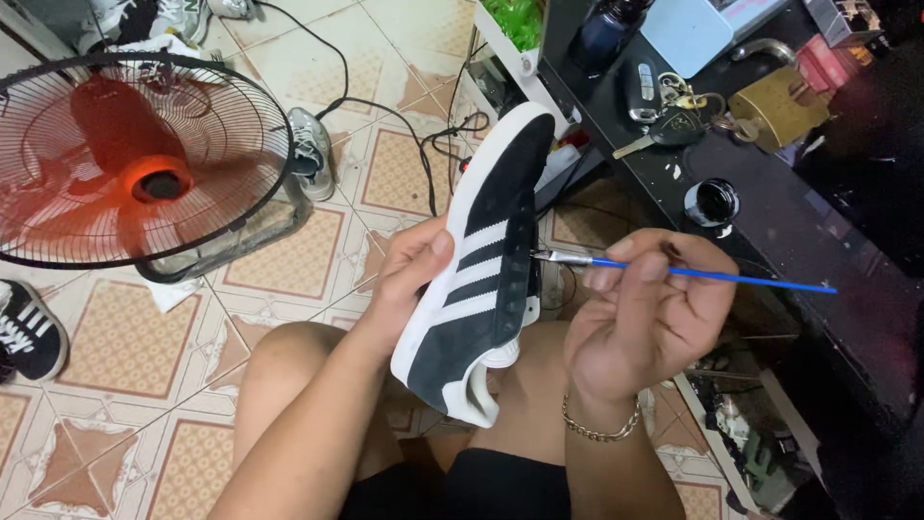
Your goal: The person holds a black and white sneaker and uses a small blue paintbrush to apply black paint to the shoe's side stripes and eyelets. The person repeatedly dips the brush into a small container of black paint to reload it while working on the shoe.
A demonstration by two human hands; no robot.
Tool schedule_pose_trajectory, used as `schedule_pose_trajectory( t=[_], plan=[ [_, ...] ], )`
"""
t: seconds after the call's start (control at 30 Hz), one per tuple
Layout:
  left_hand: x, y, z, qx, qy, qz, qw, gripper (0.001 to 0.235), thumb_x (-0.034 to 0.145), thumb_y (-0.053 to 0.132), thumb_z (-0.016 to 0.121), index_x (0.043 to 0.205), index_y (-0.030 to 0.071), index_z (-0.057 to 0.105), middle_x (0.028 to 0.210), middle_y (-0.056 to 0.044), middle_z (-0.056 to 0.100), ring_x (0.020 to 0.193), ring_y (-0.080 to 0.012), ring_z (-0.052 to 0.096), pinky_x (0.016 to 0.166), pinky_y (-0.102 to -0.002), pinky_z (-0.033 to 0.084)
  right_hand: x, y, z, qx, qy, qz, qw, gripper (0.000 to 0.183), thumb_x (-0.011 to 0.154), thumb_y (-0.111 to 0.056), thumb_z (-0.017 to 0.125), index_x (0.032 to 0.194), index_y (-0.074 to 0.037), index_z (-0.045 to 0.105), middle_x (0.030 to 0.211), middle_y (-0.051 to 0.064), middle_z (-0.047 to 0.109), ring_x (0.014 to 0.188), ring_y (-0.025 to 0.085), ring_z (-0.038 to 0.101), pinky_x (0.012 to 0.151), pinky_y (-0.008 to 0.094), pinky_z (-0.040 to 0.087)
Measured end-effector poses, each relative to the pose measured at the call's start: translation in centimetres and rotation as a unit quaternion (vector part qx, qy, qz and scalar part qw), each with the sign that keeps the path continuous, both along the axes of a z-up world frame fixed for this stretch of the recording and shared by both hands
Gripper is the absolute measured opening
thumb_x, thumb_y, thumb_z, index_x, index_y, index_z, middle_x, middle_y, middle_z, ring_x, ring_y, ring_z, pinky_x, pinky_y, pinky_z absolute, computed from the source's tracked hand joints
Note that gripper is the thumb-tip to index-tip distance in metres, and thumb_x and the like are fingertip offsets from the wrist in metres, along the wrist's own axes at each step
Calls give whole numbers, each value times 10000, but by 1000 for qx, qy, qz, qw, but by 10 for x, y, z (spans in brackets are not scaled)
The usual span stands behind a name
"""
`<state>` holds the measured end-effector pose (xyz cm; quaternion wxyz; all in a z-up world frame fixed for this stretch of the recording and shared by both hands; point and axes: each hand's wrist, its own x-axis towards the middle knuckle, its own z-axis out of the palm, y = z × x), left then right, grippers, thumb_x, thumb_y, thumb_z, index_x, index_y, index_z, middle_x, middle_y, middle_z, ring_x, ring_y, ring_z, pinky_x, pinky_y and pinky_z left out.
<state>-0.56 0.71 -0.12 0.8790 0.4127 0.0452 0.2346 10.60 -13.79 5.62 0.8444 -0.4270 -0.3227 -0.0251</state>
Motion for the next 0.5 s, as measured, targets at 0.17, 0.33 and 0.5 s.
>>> schedule_pose_trajectory(
  t=[0.17,0.33,0.5],
  plan=[
    [0,1,-2,6,-2,0,1000,500,1060,312,562,1386,-65,610,1107,-155,743,928,-191,736,817,-318,602,-1,1,1,-15,11,14,1000,150,1160,-17,591,1271,30,502,972,156,629,716,109,514,653,211,463],
    [0,1,-7,3,-14,-3,1000,496,1068,321,574,1368,-71,620,1105,-149,740,935,-187,731,825,-317,601,1,1,-1,-17,-16,-5,1000,109,1187,-18,589,1250,30,514,980,167,632,708,111,517,655,209,455],
    [1,0,-5,-4,-9,-4,1000,490,1060,313,579,1369,-65,615,1100,-149,741,924,-188,733,812,-319,605,2,-1,-3,-28,-29,-1,999,120,1191,-21,590,1271,26,514,978,168,633,722,109,515,669,214,461]
  ],
)
